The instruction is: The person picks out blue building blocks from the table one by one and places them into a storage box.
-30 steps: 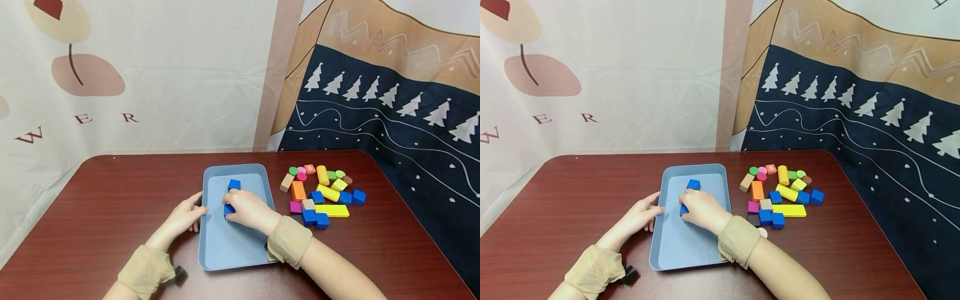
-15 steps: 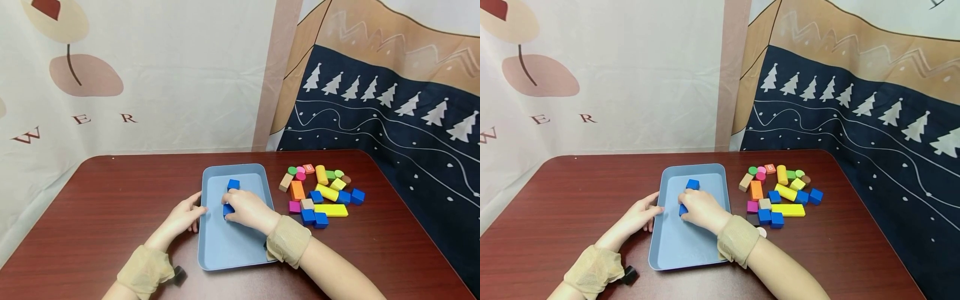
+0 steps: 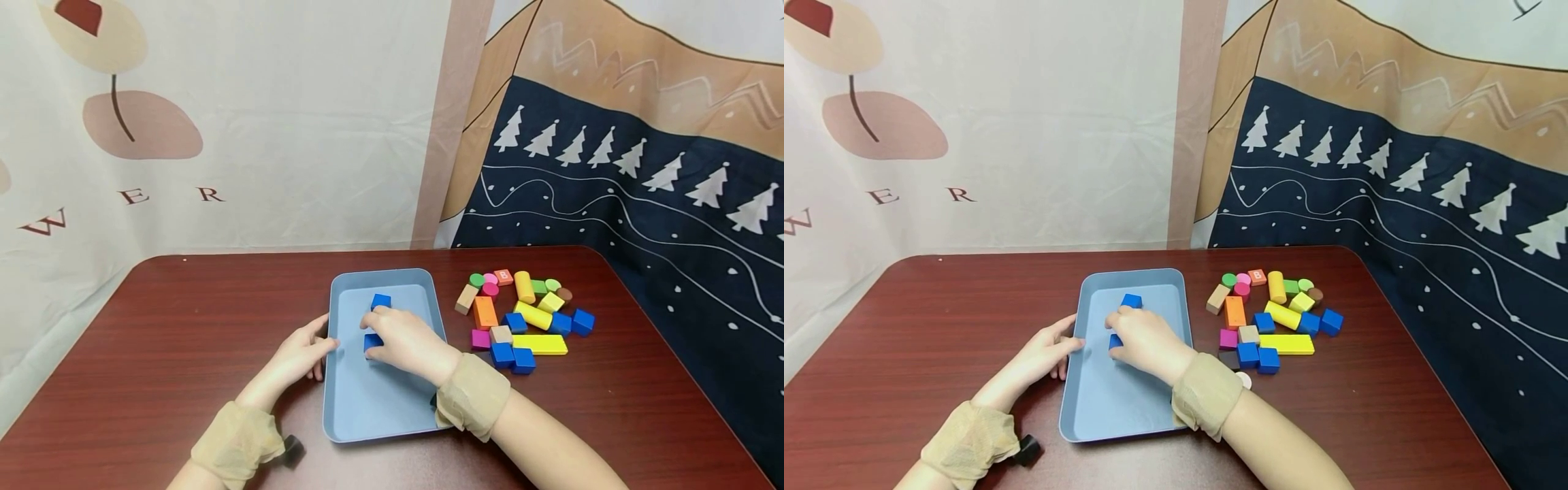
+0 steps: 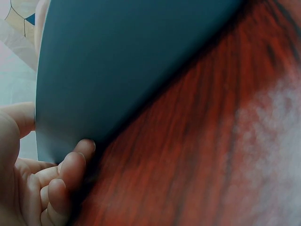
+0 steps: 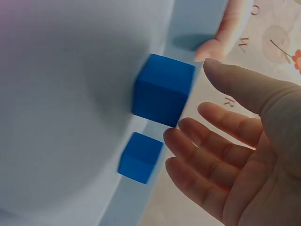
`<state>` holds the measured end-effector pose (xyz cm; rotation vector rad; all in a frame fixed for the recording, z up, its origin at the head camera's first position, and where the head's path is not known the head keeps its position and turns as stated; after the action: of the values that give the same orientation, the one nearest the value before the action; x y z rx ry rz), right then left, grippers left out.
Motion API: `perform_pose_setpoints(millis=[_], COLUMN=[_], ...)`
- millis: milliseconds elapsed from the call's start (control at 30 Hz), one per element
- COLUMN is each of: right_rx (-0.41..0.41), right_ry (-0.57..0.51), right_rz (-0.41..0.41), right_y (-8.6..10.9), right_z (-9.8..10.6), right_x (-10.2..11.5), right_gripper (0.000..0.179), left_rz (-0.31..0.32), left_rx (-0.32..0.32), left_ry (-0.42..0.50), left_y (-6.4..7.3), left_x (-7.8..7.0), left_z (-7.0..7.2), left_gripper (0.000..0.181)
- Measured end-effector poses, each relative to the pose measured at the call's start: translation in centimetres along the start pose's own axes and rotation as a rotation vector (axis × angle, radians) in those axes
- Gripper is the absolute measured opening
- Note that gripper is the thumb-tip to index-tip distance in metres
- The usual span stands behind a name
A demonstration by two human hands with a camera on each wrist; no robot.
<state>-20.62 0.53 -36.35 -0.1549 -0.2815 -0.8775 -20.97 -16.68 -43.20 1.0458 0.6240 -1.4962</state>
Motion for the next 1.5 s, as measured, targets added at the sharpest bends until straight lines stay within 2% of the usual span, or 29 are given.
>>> perform_pose_setpoints(millis=[400, 700, 967, 1333, 1500], right_rx=[-0.042, -0.096, -0.148, -0.267, -0.291], right_ry=[-0.008, -0.032, -0.027, -0.044, -0.037], right_rz=[0.005, -0.019, -0.024, -0.087, -0.109], right_y=[1.1, 2.1, 2.9, 4.7, 5.5], right_z=[2.7, 4.8, 6.1, 9.1, 9.8], right_x=[0.9, 0.5, 0.1, -1.7, -2.6], right_gripper=[0.043, 0.044, 0.037, 0.030, 0.030], left_rz=[0.007, 0.021, 0.023, 0.019, 0.018], left_rx=[-0.010, -0.017, -0.026, -0.025, -0.027], left_ry=[-0.003, -0.005, -0.004, -0.005, -0.009], left_y=[0.1, 0.0, 0.1, 0.2, 0.2], left_x=[-0.1, 0.1, 0.1, 0.0, 0.1], left_z=[0.1, 0.0, 0.0, 0.0, 0.1], left_gripper=[0.065, 0.065, 0.065, 0.065, 0.065])
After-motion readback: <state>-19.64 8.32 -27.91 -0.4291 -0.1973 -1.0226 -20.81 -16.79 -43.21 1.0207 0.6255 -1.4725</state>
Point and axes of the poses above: each hand's wrist, its own y-axis away from the middle knuckle, its own z-axis out of the back of the hand, x = y × z, the point moved 5 cm from there along -y, towards the middle knuckle
